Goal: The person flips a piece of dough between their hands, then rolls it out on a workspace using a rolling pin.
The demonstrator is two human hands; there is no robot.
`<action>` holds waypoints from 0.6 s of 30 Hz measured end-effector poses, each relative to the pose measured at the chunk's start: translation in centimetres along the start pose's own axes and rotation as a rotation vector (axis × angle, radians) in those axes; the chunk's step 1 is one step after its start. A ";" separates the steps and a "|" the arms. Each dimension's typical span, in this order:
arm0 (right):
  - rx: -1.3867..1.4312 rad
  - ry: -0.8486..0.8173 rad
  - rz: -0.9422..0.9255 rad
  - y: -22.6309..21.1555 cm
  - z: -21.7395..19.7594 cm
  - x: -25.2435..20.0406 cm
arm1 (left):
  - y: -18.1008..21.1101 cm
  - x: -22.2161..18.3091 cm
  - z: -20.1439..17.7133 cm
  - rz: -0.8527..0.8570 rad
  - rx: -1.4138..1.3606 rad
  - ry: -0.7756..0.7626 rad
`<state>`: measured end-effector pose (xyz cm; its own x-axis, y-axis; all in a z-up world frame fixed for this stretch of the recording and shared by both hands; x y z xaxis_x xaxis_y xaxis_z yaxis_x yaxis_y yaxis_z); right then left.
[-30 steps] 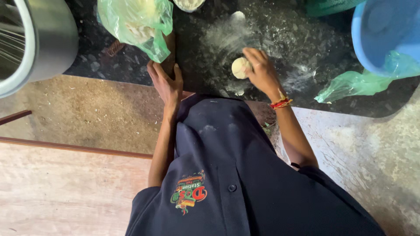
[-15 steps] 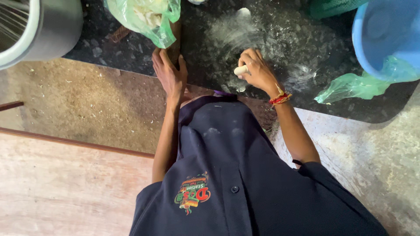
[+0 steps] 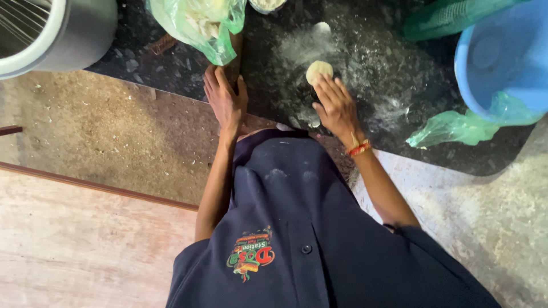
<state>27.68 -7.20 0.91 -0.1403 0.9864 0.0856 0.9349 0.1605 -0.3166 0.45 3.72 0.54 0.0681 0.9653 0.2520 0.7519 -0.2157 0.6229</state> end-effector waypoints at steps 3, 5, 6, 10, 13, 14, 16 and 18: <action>-0.009 -0.044 0.063 -0.3 -0.4 -0.8 | 0.0 -0.3 -0.1 0.005 0.003 0.008; -0.015 -0.014 0.067 -0.4 -0.4 -0.2 | -0.1 -0.4 0.3 -0.005 0.008 -0.016; -0.019 0.008 0.069 -0.3 -0.3 0.5 | 0.0 -0.4 0.4 -0.008 0.004 -0.014; -0.026 0.027 0.113 -1.0 0.5 1.9 | -0.2 -0.3 0.3 -0.004 0.002 -0.007; -0.028 0.057 0.103 -1.1 0.6 1.9 | 0.0 -0.1 0.4 0.005 -0.005 -0.001; -0.029 0.060 0.089 -1.0 0.7 2.1 | 0.0 -0.2 0.2 0.003 -0.003 0.003; -0.035 0.073 0.067 -0.8 0.8 2.3 | 0.0 -0.1 0.2 -0.005 -0.002 -0.003; -0.045 0.092 0.052 -0.5 0.9 2.4 | 0.1 0.0 0.1 -0.005 -0.009 -0.001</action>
<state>26.61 -4.91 0.44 -0.0629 0.9856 0.1568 0.9542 0.1054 -0.2798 0.57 3.69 0.52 0.0654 0.9665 0.2481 0.7464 -0.2124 0.6307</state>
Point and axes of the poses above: each hand's wrist, its own x-axis towards the middle knuckle, its own z-axis out of the palm, y = z × x, the point moved 4 cm from there along x, towards the middle knuckle, and after that the axes turned 4 degrees about z, right-handed, at the moved point
